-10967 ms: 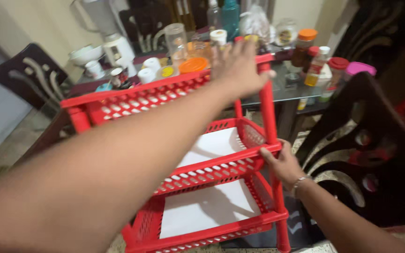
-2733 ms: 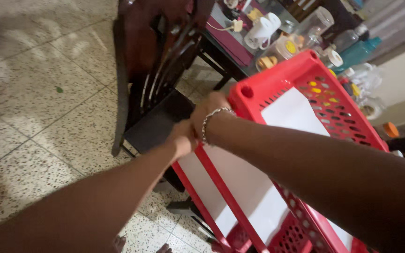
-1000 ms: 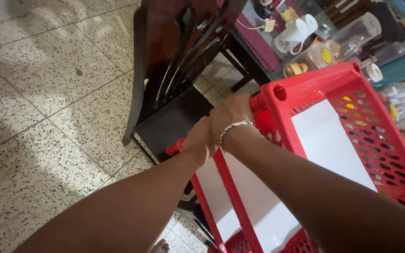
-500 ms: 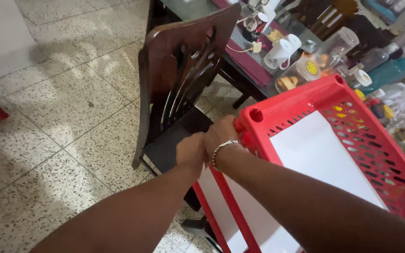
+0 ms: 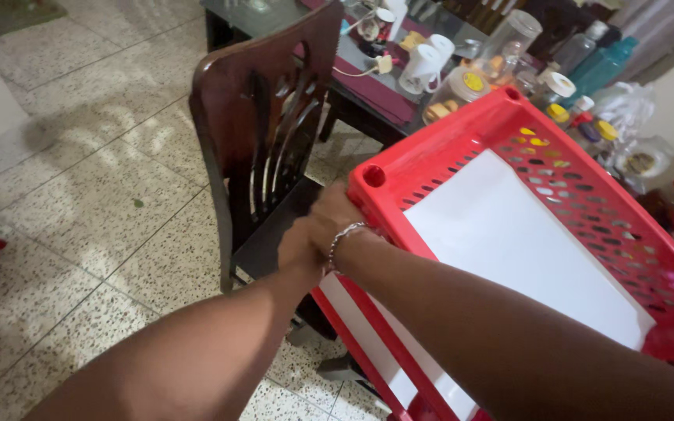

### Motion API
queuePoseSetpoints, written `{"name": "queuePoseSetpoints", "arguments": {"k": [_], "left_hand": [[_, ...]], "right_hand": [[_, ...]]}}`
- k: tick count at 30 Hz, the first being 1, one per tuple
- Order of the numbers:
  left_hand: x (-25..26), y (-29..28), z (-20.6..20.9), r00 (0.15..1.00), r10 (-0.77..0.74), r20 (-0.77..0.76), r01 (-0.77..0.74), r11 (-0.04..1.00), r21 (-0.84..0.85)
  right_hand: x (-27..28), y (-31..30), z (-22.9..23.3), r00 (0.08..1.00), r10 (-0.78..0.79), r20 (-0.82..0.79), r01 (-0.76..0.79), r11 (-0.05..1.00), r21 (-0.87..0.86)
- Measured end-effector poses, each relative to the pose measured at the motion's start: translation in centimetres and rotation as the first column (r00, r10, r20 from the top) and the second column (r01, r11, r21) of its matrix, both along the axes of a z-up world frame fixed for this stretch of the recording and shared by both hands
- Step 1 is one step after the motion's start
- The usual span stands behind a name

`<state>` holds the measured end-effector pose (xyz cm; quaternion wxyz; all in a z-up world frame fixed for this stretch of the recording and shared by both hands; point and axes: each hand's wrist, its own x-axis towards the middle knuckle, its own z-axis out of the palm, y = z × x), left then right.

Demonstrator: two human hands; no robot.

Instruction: The person assembles a red plastic three-tier storage rack by inserting vertical support poles into the corner holes of the basket trays. They stack the trays and secure the poles to form a stable unit.

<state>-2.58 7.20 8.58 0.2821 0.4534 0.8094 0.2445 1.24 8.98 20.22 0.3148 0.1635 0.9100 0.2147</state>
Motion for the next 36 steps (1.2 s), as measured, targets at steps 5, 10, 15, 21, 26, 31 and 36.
{"name": "queuePoseSetpoints", "arguments": {"k": [5,10,15,21,26,31,36], "left_hand": [[-0.7,0.3,1.2,0.998,-0.056,-0.027,0.056,0.998,-0.026],[-0.5,2.0,3.1,1.000,-0.003,-0.027,0.002,0.999,-0.050],[0.8,1.9,1.9,0.993,0.090,0.070,-0.090,0.996,0.000],[4.4,0.0,1.4,0.974,0.082,0.210,-0.101,0.992,0.080],[8.8,-6.4,8.4,0.514,-0.094,0.852,0.013,0.995,0.102],[11.5,-9.6,19.2,0.228,-0.048,0.972,0.023,0.999,0.044],[12.9,-10.6,19.8,0.344,0.069,0.936,-0.064,0.997,-0.050]], "right_hand": [[3.2,-5.6,5.5,0.900,-0.057,-0.433,0.009,0.994,-0.112],[17.2,-11.0,9.8,0.467,-0.184,-0.865,0.022,0.980,-0.197],[36.0,-10.8,11.3,0.296,-0.158,-0.942,0.665,0.742,0.084],[47.1,-10.4,4.0,-0.892,-0.450,-0.031,-0.020,0.108,-0.994],[48.9,-10.8,2.0,-0.853,-0.396,0.340,-0.306,-0.147,-0.941],[45.1,-12.5,1.4,-0.913,-0.373,0.164,-0.244,0.178,-0.953],[37.0,-16.5,0.4,-0.956,-0.214,0.203,-0.258,0.276,-0.926]]}}
